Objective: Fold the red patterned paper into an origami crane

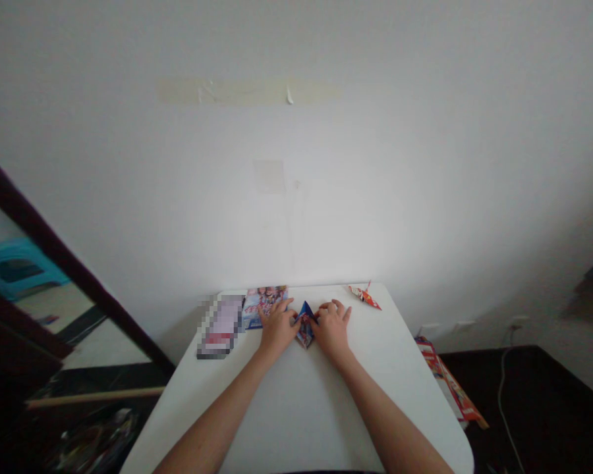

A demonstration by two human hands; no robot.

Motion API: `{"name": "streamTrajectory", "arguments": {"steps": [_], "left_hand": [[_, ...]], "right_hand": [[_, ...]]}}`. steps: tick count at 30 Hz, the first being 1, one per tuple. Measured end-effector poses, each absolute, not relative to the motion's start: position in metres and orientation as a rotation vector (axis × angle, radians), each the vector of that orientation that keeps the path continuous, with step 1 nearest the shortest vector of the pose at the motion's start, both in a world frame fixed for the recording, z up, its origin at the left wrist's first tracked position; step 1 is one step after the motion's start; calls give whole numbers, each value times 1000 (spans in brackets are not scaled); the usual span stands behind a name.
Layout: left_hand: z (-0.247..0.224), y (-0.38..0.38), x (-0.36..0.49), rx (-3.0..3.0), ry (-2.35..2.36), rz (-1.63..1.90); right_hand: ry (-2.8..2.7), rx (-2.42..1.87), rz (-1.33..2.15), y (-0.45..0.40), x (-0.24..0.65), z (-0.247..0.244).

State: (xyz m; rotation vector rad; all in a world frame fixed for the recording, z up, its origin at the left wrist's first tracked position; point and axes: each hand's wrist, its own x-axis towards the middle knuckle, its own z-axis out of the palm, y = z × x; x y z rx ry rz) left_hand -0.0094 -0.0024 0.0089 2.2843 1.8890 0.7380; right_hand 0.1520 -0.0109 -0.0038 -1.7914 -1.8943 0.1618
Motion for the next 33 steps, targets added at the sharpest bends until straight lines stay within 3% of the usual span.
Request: {"name": "streamTrajectory", "arguments": {"steps": [33], "left_hand": [[2,-5,-8,2181,1931,676]], "right_hand": [[-1831,-1816,214,-13,147,-4]]}}
